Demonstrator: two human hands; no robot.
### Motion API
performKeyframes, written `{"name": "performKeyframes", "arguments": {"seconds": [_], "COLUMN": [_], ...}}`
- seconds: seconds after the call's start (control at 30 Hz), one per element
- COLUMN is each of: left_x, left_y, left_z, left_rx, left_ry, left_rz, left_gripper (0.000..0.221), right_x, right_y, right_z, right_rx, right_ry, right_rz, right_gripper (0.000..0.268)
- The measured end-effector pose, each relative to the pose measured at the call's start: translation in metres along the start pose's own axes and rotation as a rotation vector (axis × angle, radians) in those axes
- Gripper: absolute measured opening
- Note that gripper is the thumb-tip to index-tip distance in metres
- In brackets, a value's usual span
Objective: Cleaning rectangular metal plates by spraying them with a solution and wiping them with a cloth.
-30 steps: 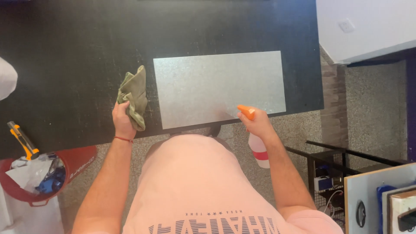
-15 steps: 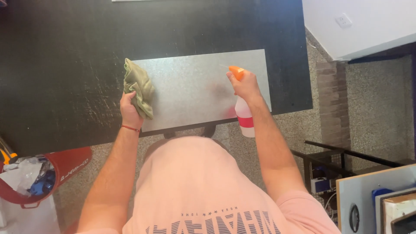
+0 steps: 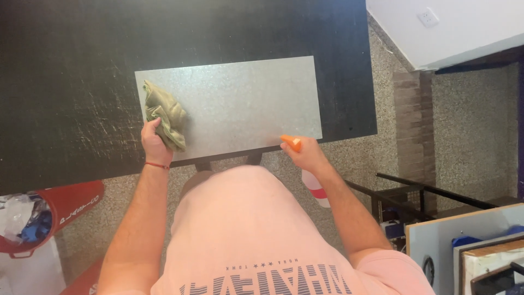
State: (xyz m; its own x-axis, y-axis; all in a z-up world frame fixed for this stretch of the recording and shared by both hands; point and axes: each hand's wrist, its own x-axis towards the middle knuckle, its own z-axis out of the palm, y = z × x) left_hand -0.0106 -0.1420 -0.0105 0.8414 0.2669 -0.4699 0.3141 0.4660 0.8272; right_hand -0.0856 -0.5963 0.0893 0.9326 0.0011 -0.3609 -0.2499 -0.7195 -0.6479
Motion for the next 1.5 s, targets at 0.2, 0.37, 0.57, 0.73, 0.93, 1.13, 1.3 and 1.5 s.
{"name": "performKeyframes", "arguments": {"seconds": [0.2, 0.37, 0.57, 0.73, 0.93, 1.13, 1.3, 1.5], "left_x": [-0.032, -0.055, -0.061, -0.074, -0.087, -0.08, -0.084, -0.073], "left_y": [0.01, 0.017, 0.007, 0.006, 0.018, 0.008, 0.019, 0.005], "left_z": [0.039, 0.057, 0.048, 0.047, 0.055, 0.045, 0.068, 0.11], "left_rx": [-0.015, -0.002, 0.021, 0.003, 0.037, 0.032, 0.005, -0.193], "left_ry": [0.038, 0.058, 0.092, 0.119, 0.151, 0.149, 0.141, -0.02], "left_rz": [-0.005, 0.014, 0.039, 0.043, 0.055, 0.046, 0.042, -0.059], "left_gripper": [0.047, 0.045, 0.043, 0.039, 0.039, 0.041, 0.041, 0.043], "right_x": [-0.024, -0.005, 0.037, 0.091, 0.079, 0.058, 0.04, 0.083], "right_y": [0.006, 0.081, 0.027, 0.033, 0.018, 0.049, 0.063, 0.131], "right_z": [-0.058, -0.056, -0.095, -0.106, -0.116, -0.135, -0.168, -0.196], "right_rx": [0.066, 0.001, 0.11, 0.177, 0.132, 0.212, 0.292, 0.567], "right_ry": [0.073, 0.189, 0.266, 0.347, 0.158, 0.204, 0.26, 0.676], "right_rz": [0.164, 0.151, 0.164, 0.159, 0.108, 0.172, 0.061, -0.442], "right_gripper": [0.043, 0.041, 0.036, 0.042, 0.056, 0.045, 0.032, 0.027]}}
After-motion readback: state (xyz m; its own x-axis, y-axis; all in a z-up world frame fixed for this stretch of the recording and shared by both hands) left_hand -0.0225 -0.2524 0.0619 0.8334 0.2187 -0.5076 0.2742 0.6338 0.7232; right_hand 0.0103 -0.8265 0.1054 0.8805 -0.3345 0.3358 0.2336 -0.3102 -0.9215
